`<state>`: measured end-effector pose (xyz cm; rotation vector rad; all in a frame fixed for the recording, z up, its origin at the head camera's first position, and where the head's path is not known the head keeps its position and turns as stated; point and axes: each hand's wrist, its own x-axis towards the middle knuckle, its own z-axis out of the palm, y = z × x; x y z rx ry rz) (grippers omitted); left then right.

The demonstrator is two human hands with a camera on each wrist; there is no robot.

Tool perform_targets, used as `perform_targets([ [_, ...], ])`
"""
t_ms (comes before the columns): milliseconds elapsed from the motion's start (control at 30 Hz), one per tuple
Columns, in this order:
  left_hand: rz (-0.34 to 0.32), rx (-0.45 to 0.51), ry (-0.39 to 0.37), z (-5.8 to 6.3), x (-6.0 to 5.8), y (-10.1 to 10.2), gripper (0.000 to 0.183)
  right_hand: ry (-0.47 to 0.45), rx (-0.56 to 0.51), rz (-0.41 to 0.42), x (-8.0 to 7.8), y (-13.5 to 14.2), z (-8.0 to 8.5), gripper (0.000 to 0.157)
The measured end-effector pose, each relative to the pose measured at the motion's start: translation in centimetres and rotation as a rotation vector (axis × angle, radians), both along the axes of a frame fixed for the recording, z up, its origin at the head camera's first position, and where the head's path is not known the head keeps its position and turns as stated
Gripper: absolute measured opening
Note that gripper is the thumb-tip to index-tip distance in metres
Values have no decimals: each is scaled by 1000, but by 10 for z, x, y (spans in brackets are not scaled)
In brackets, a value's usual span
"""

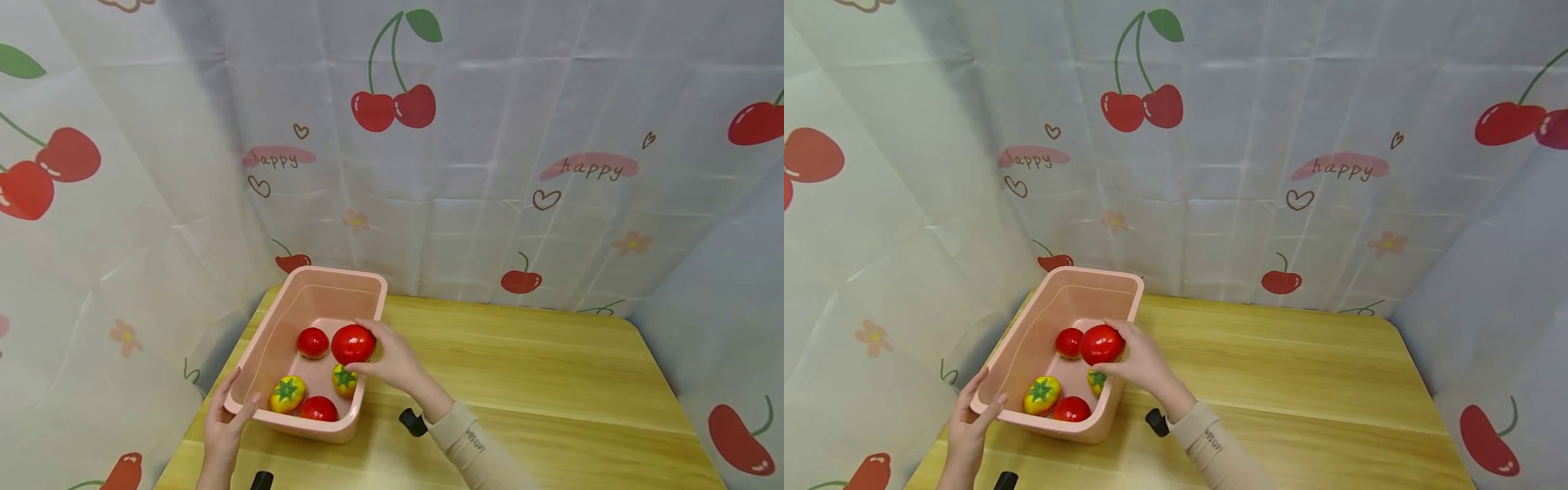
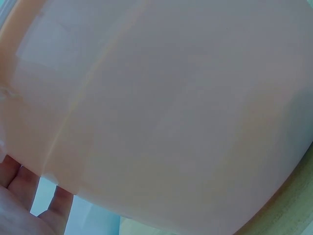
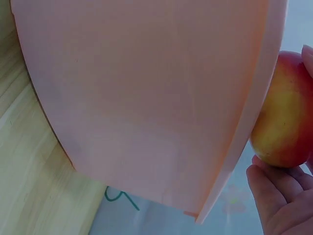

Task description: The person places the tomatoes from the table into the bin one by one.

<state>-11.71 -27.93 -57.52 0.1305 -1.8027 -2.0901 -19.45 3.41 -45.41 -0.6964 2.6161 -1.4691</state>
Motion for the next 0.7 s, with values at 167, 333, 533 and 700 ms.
perform_targets([
  [167,-18,2,30,-28,-10,-14,68,20,13,20,3,-5,0,77],
  [333,34,15,-13,-57,-23,-26,68,58,39,38,3,-8,-4,76],
  [533,61,23,-64,-61,-24,-29,69,64,55,46,4,-8,-5,75],
  [700,57,12,-124,-60,-22,-33,71,54,57,36,4,-6,-4,69],
])
